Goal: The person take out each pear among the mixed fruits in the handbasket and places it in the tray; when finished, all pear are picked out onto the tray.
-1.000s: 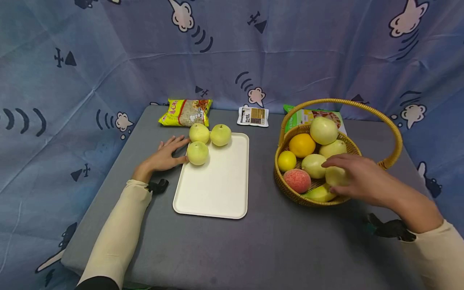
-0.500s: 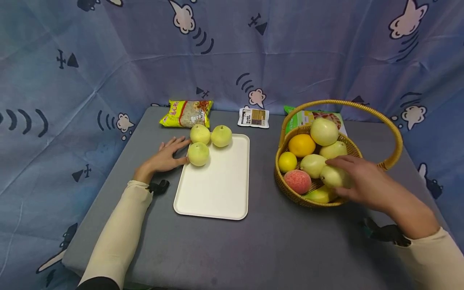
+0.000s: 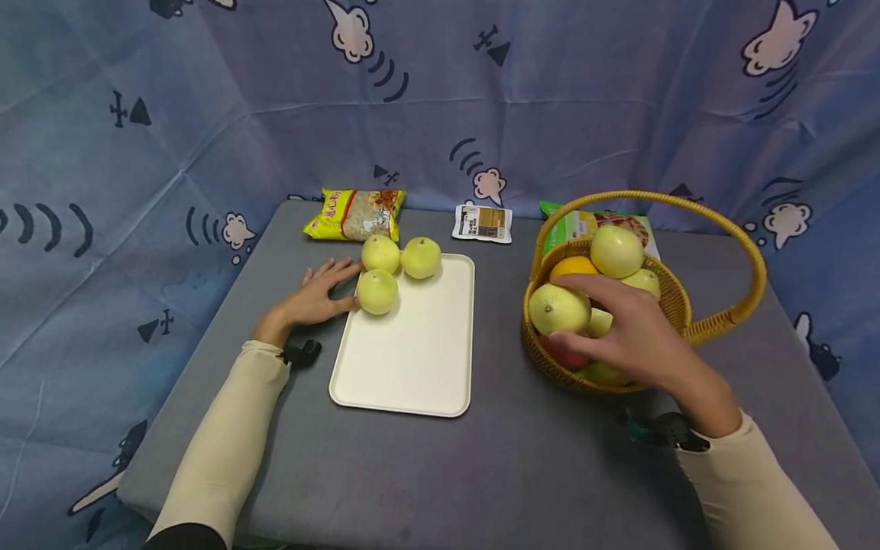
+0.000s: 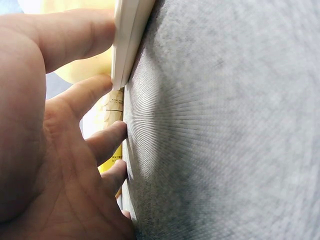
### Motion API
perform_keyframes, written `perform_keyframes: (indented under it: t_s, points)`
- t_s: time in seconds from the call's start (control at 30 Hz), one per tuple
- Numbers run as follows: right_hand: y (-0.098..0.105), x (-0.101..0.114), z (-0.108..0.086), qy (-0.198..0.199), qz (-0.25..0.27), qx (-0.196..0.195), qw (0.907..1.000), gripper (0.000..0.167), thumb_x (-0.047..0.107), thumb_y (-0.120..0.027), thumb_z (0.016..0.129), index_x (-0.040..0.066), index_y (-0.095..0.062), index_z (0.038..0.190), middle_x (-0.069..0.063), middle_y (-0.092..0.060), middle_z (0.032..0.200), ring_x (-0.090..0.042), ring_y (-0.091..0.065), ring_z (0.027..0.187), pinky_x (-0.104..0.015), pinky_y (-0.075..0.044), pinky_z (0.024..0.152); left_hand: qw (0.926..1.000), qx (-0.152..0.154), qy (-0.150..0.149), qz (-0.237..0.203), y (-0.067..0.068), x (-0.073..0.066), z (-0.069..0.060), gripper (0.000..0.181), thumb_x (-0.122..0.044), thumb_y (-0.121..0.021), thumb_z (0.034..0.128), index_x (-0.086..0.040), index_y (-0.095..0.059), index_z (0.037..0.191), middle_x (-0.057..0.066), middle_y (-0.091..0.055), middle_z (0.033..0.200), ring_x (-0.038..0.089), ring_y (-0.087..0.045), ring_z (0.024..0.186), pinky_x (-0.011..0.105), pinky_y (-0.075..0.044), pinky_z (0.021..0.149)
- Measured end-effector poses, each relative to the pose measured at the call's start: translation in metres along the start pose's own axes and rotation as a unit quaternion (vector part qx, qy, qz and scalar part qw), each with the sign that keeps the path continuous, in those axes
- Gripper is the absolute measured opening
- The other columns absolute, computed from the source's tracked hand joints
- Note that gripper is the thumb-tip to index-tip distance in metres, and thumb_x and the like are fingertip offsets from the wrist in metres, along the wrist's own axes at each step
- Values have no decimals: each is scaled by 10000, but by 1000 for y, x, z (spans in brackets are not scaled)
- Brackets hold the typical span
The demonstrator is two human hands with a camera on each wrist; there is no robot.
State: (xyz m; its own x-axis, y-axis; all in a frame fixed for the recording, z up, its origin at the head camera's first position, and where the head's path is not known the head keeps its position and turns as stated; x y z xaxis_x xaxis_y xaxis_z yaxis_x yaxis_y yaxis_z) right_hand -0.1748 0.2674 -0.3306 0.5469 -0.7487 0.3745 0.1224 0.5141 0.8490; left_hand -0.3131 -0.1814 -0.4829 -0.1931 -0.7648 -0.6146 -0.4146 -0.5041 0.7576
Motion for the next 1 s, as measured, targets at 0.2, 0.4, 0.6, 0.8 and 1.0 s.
perform_keyframes:
  t_s: [0.2,0.4,0.6,0.8,1.0]
  points:
    - [-30,19,23,40,609,-2,9981,752,155,-1019,770,172,-709,1456,-7,-761,1309,-70,-639,1016,-69,-521,915,10000,-18,-23,37,1,-2,0,797,-433,-652,1074,-234,-295,1758,127,-142,1852,400,36,1723,687,143,1329]
    - [-63,34,48,-206,1297,189,9912,695,162,-980,838,132,-684,1467,-67,-719,1402,-207,-697,1157,-466,-626,1025,10000,-11,-55,-33,2,-5,-1,800,-416,-665,1068,-215,-307,1754,144,-147,1849,414,36,1720,692,145,1326]
    - [-91,42,70,-214,1905,188,9813,684,139,-963,855,77,-677,1473,-128,-698,1444,-294,-704,1230,-433,-593,1045,10000,11,-26,-87,0,1,1,801,-435,-662,1061,-236,-312,1754,133,-149,1851,406,30,1722,675,151,1331]
    - [-112,43,87,-333,2227,185,9742,691,140,-957,858,74,-671,1484,-131,-684,1475,-313,-700,1275,-444,-596,1064,10000,60,34,29,-1,0,0,806,-450,-652,1072,-247,-285,1761,127,-132,1854,401,44,1723,669,158,1331]
    - [-130,43,104,-356,2313,162,9721,665,150,-948,861,79,-683,1466,-119,-691,1468,-298,-702,1235,-456,-616,1052,10000,-5,-13,-52,0,0,0,810,-456,-645,1062,-226,-299,1757,142,-138,1851,411,36,1721,663,155,1335]
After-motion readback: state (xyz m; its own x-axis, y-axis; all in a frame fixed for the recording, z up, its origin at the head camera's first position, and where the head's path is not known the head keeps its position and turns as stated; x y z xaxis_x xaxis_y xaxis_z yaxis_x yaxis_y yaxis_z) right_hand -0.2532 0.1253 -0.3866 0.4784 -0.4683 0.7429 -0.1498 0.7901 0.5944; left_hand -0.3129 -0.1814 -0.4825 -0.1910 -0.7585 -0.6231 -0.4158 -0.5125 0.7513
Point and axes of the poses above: each hand's wrist, its own z-axis towards the middle knuckle, its own y-axis out of the back of the hand, x = y × z, the point moved 6 cm from there along z, towards the middle knuckle
